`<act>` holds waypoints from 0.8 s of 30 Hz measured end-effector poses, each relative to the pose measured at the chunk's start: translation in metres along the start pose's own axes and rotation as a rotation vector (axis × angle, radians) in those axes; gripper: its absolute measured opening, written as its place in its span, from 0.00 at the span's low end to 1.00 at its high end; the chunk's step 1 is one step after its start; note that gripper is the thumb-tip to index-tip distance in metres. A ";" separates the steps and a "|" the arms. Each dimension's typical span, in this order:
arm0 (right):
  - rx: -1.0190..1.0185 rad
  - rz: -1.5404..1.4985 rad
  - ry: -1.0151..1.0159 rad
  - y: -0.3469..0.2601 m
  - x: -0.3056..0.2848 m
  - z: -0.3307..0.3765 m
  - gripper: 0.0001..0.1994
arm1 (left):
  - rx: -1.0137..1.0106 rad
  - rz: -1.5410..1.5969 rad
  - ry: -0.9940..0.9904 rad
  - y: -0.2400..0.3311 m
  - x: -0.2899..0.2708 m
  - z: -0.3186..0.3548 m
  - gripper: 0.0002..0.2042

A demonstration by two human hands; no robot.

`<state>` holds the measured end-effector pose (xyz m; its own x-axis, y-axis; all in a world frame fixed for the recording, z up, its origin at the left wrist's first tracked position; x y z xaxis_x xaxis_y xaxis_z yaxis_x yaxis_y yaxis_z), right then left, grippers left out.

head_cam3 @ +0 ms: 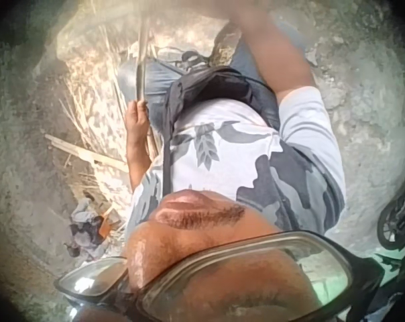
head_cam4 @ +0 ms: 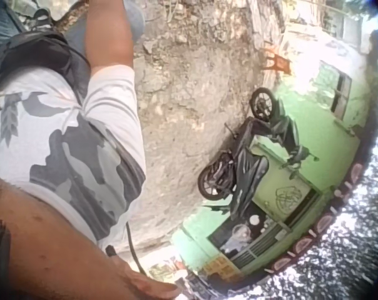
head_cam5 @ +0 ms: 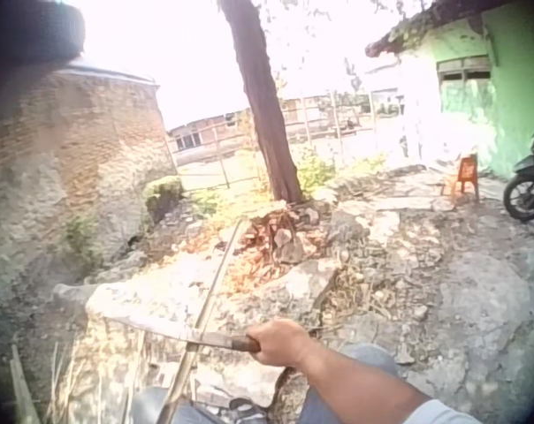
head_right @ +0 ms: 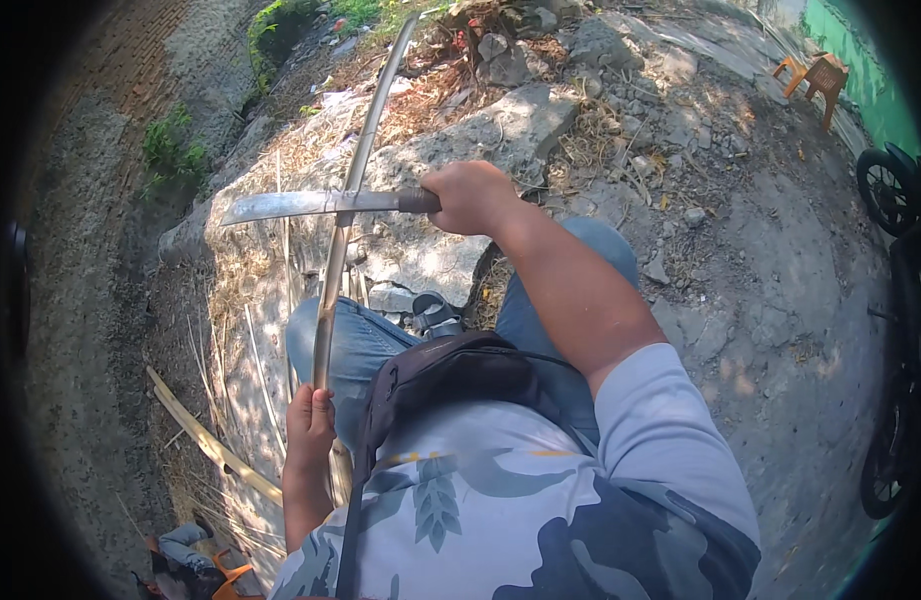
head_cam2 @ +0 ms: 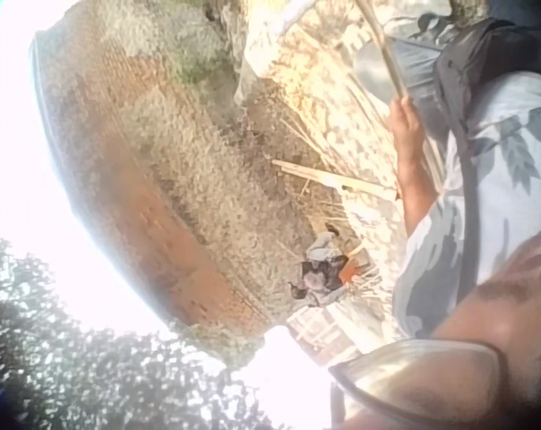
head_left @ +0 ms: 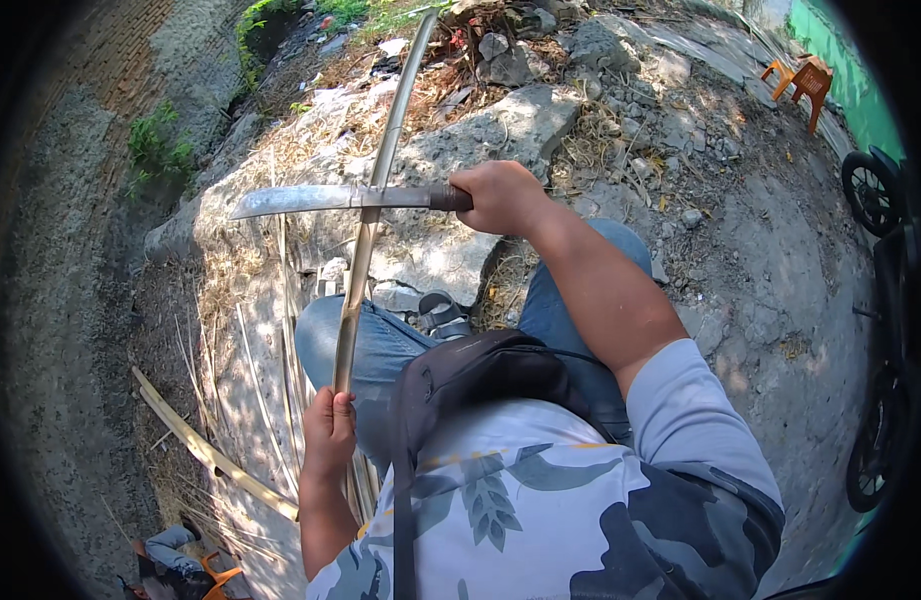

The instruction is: The person shaves a strip of bamboo using a knife.

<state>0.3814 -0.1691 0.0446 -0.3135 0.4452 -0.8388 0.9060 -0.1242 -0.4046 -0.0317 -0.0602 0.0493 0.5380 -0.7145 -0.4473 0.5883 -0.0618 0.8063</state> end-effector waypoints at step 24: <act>-0.150 0.067 -0.066 -0.009 0.003 -0.003 0.09 | -0.036 0.124 -0.030 -0.006 0.007 0.005 0.14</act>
<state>0.3730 -0.1638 0.0473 -0.2644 0.3801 -0.8864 0.9563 -0.0154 -0.2918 -0.0350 -0.0680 0.0432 0.5897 -0.7358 -0.3329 0.5399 0.0526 0.8401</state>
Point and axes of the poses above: each hand's wrist, its own z-axis away from the middle knuckle, its own x-axis out of the palm, y = z × x, the point moved 2 cm from there along -z, towards the middle knuckle, and after that the axes turned 10 degrees about -x, right-handed, at the moved point
